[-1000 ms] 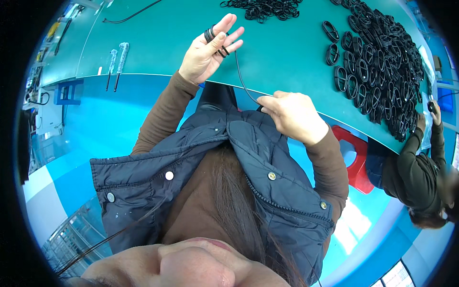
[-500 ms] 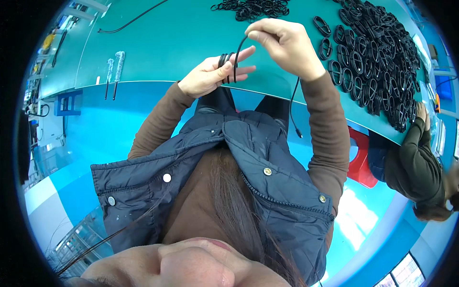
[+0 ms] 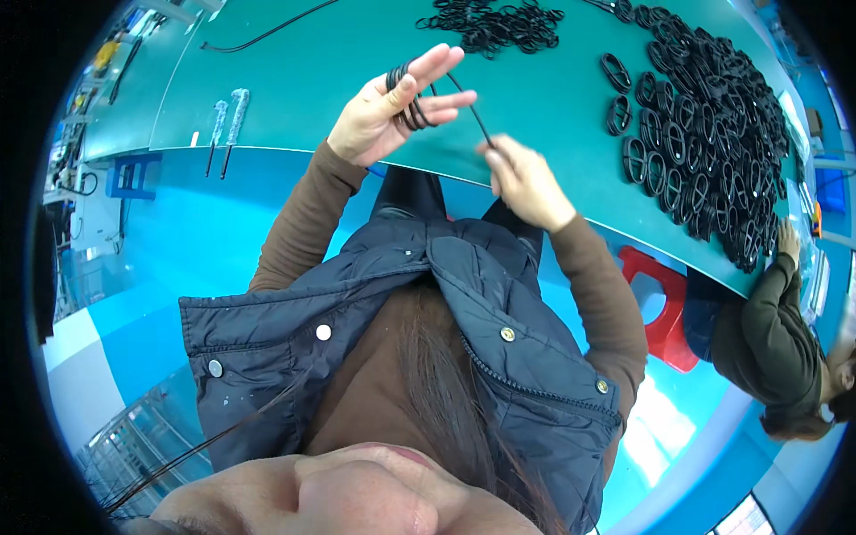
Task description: Bundling and coiling long black wires into neat circular loops at a workstation.
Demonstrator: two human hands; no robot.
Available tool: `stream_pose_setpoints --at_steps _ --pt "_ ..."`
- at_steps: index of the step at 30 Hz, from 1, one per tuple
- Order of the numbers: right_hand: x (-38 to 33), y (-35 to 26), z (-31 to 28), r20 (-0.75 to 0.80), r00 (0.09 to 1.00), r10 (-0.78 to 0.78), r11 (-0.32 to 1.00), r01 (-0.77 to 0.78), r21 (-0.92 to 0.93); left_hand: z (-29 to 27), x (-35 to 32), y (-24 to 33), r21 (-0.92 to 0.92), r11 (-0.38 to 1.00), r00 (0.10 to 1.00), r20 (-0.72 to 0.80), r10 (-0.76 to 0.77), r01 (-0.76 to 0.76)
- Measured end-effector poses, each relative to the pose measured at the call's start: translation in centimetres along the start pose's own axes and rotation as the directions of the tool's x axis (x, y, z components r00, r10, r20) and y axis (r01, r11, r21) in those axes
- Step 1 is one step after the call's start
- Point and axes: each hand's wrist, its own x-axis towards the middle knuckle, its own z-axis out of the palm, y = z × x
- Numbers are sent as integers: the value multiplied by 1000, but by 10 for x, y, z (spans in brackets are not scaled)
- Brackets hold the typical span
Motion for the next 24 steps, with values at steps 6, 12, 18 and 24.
stream_pose_setpoints --at_steps 6,12,18,24 --pt "-47 -21 15 146 969 -198 829 245 -503 -13 7 -4 55 987 975 -156 158 -151" --pt "-14 -68 -31 45 709 -704 575 605 -551 -1 7 -23 376 927 988 -138 70 -13" --pt "67 -55 -53 -229 705 -671 707 515 -485 19 -6 -20 326 936 990 5 -141 132" --pt "72 -11 -23 -257 884 -391 911 331 -247 16 -13 -8 220 955 977 29 -209 198"
